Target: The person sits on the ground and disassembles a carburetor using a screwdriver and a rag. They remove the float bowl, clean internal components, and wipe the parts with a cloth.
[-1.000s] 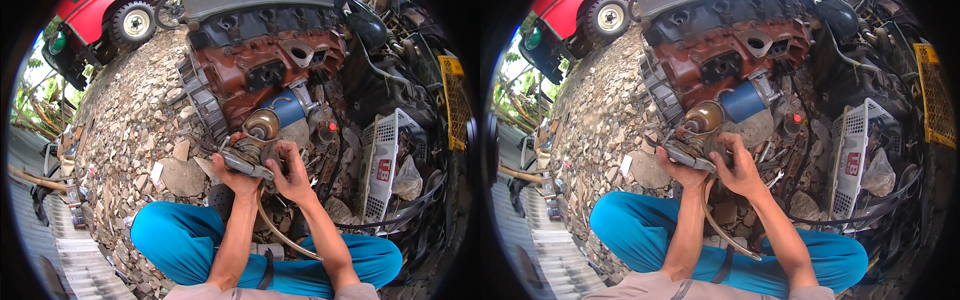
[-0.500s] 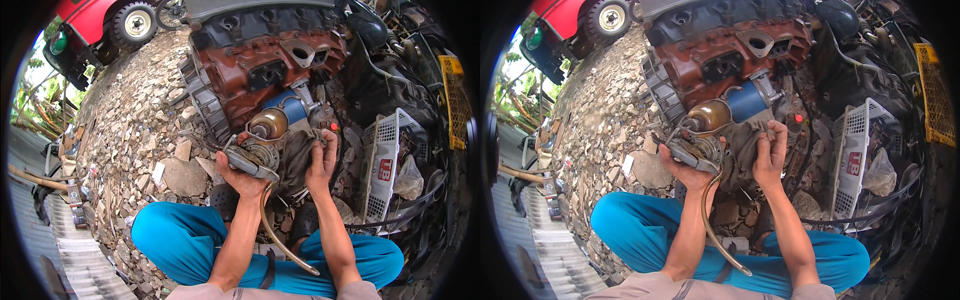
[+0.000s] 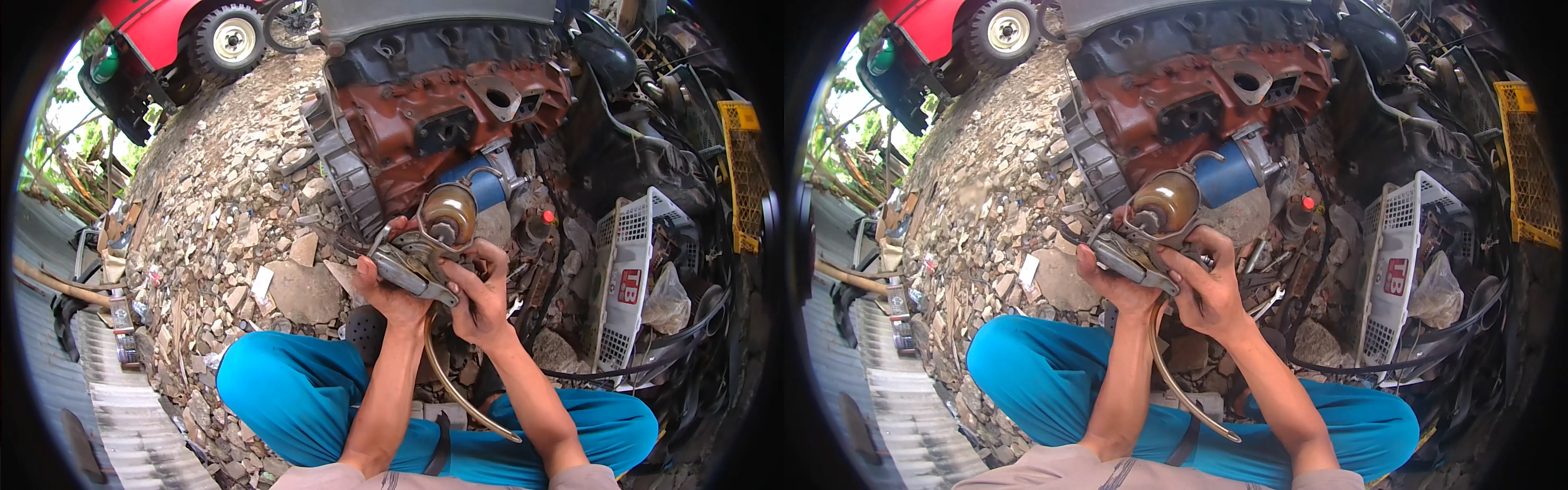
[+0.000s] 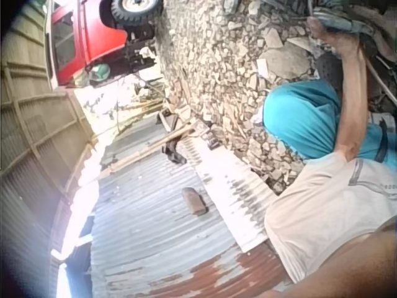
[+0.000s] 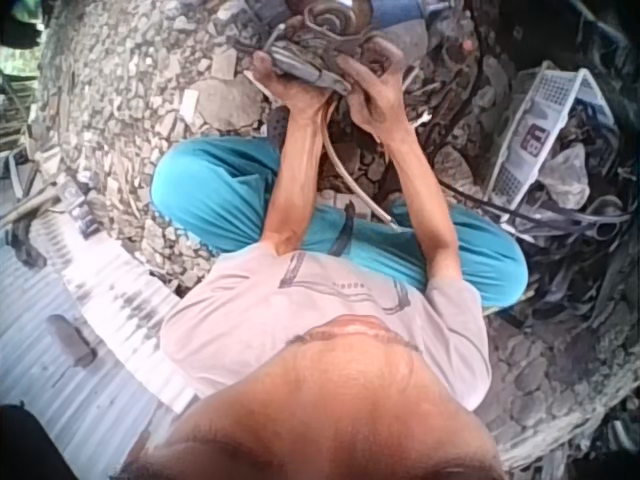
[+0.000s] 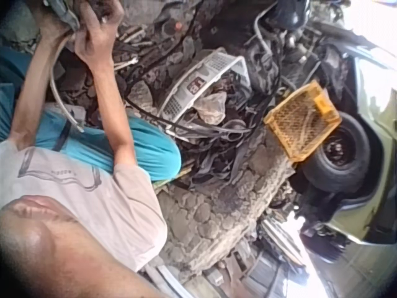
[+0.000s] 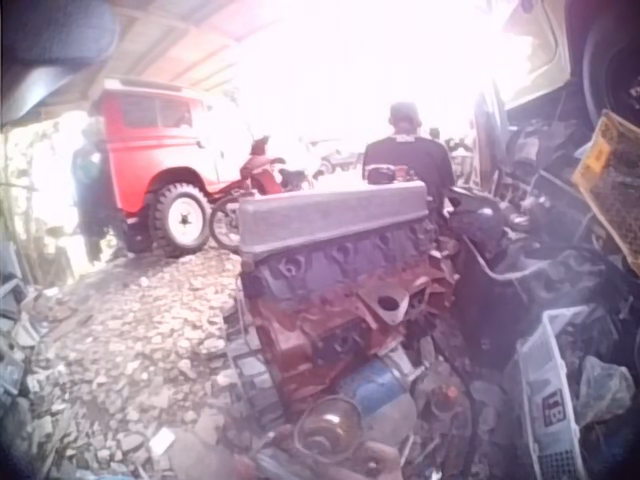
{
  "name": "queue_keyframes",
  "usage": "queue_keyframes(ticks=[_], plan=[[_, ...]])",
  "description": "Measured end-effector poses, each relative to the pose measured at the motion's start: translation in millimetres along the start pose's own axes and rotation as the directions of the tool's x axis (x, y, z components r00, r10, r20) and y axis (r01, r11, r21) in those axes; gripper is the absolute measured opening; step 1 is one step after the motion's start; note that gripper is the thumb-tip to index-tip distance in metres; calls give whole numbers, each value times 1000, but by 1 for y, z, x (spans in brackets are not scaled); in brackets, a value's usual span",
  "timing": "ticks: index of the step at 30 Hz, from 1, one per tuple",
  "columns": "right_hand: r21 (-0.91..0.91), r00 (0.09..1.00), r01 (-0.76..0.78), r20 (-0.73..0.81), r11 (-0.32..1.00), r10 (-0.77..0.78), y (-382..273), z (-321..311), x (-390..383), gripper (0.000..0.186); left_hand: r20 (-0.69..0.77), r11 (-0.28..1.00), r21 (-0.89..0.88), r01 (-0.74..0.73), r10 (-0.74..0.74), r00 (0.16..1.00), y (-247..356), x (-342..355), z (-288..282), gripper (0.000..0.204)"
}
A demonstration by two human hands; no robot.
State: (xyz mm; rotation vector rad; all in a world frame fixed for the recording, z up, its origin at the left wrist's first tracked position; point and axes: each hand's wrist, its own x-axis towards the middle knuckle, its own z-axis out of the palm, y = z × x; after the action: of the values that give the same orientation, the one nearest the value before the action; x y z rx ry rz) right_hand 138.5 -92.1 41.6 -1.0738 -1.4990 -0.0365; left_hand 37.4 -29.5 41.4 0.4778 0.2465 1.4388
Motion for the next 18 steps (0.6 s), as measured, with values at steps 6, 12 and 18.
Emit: queue_keyframes(ticks=[6,12,18], plan=[[-233,987,103,144,967,-71,4,16,-28,44,-35,1000,17,-24,24,999,15,13,-17,81],[-203,953,14,300,979,49,-4,16,-12,53,-17,994,105,-41,43,999,26,19,-18,89],[-138,903,-86,407,987,136,-5,10,-10,56,43,983,179,-34,27,999,34,17,-14,92]])
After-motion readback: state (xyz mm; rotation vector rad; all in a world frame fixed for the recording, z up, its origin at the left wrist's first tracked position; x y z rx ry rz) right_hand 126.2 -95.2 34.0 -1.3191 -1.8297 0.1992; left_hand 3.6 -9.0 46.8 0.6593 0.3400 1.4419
